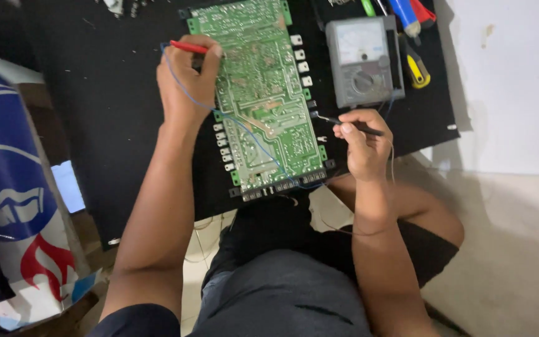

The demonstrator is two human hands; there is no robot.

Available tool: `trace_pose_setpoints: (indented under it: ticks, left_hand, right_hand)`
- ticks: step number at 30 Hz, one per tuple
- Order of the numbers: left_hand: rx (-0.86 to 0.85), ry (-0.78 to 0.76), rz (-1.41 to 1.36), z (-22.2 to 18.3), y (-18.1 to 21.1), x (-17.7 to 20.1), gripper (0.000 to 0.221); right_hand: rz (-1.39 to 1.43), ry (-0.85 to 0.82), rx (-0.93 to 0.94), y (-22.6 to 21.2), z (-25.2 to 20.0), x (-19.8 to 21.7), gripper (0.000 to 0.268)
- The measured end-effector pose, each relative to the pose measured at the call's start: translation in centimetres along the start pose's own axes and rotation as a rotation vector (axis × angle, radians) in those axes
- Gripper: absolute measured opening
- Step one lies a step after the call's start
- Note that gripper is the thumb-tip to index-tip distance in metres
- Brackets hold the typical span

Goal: Testing and repairing a circuit board using a multimeter and a soldering iron

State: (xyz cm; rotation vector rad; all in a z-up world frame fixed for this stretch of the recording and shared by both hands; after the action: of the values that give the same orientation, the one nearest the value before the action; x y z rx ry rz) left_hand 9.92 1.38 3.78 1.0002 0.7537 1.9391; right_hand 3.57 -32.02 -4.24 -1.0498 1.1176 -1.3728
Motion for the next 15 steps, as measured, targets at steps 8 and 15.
trace_pose_setpoints:
  ticks: [8, 15]
  left_hand:
    - [-0.064, 0.028, -0.031, -0.3, 0.3, 0.1, 0.002]
    - [-0.127, 0.050, -0.031, -0.6, 0.6, 0.3, 0.002]
  right_hand:
    - [-0.010, -0.039, 0.024, -0.8, 0.0, -0.5, 0.019]
    - [-0.022, -0.061, 0.045, -1.2, 0.0, -0.8, 0.017]
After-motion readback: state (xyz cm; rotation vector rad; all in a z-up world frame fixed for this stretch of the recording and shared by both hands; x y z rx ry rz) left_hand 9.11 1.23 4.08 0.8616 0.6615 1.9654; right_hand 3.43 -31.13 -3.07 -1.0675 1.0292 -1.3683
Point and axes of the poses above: each hand's wrist, its own z-axis towards the middle knuckle, its own x-axis out of the back of the hand, y = z × x, the point moved 10 cm from there along z, towards the middle knuckle, and after that the axes turned 6 degrees about -z, right-handed, at the moved point
